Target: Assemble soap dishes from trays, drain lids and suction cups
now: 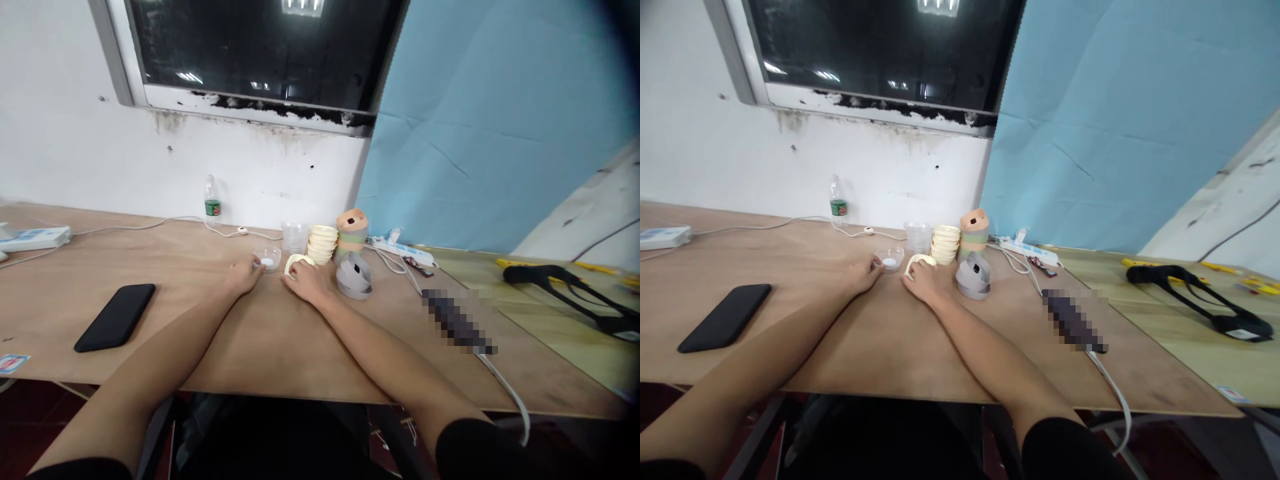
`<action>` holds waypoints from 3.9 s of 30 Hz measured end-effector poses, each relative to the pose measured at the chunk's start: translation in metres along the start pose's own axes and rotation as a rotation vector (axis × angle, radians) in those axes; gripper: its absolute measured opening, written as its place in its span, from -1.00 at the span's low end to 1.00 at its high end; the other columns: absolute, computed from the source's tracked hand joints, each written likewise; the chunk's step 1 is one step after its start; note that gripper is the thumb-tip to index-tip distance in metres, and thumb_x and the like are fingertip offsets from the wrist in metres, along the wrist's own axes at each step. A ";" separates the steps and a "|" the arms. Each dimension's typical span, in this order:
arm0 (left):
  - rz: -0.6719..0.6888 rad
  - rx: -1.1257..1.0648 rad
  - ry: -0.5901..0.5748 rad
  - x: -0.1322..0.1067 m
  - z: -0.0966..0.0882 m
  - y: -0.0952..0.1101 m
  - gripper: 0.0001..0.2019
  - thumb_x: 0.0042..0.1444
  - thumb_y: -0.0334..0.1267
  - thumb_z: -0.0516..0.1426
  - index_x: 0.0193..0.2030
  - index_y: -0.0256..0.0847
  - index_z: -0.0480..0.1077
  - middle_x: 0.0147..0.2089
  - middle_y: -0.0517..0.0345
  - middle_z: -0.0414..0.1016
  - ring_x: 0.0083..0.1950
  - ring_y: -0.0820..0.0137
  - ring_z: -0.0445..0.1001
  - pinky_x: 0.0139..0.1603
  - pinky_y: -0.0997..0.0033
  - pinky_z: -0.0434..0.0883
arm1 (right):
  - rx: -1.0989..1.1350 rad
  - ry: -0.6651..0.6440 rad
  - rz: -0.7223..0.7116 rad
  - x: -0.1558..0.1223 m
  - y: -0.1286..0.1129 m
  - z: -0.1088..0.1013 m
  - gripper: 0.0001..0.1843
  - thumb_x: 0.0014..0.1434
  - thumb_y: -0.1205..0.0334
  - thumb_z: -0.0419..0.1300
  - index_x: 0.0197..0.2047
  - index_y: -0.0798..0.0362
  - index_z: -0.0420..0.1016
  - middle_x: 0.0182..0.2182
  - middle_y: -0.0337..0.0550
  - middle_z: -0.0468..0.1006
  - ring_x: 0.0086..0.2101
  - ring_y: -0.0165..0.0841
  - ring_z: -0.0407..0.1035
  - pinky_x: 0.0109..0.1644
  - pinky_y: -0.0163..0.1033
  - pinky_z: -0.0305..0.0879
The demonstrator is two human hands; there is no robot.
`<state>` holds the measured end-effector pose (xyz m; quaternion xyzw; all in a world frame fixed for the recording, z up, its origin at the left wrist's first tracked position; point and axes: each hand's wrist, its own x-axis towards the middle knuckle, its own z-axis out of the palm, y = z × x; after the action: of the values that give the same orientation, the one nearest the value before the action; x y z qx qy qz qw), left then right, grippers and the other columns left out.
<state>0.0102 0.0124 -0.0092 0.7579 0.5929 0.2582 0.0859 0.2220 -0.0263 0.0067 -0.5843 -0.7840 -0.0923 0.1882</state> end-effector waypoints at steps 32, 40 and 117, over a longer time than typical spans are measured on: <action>0.065 0.033 -0.037 -0.001 0.004 -0.004 -0.52 0.19 0.06 0.00 0.16 -0.13 0.26 0.17 -0.04 0.39 0.15 0.09 0.38 0.11 0.09 0.27 | -0.036 -0.031 -0.059 0.000 0.001 -0.006 -0.68 0.20 -0.06 0.10 -0.22 0.01 0.46 -0.19 -0.14 0.52 -0.16 -0.29 0.36 -0.10 -0.24 0.16; 0.043 0.038 -0.046 -0.002 -0.001 0.001 -0.54 0.18 0.06 0.00 0.13 -0.12 0.30 0.12 -0.03 0.44 0.12 0.10 0.40 0.11 0.09 0.27 | -0.046 -0.044 -0.042 0.000 -0.002 -0.008 -0.70 0.20 -0.04 0.10 -0.24 0.02 0.46 -0.20 -0.13 0.51 -0.17 -0.30 0.35 -0.11 -0.25 0.16; 0.703 -0.010 -0.170 -0.030 -0.015 0.042 -0.60 0.15 0.04 0.08 -0.02 -0.18 0.45 -0.04 0.03 0.54 -0.02 0.22 0.47 0.01 0.27 0.36 | 0.006 0.497 -0.101 -0.039 0.075 -0.053 -0.73 0.18 0.03 0.15 -0.21 0.04 0.50 -0.25 -0.04 0.53 -0.18 -0.19 0.31 -0.05 -0.10 0.13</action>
<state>0.0336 -0.0304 0.0131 0.9339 0.2854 0.2108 0.0444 0.3128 -0.0580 0.0340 -0.5031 -0.7421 -0.2403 0.3720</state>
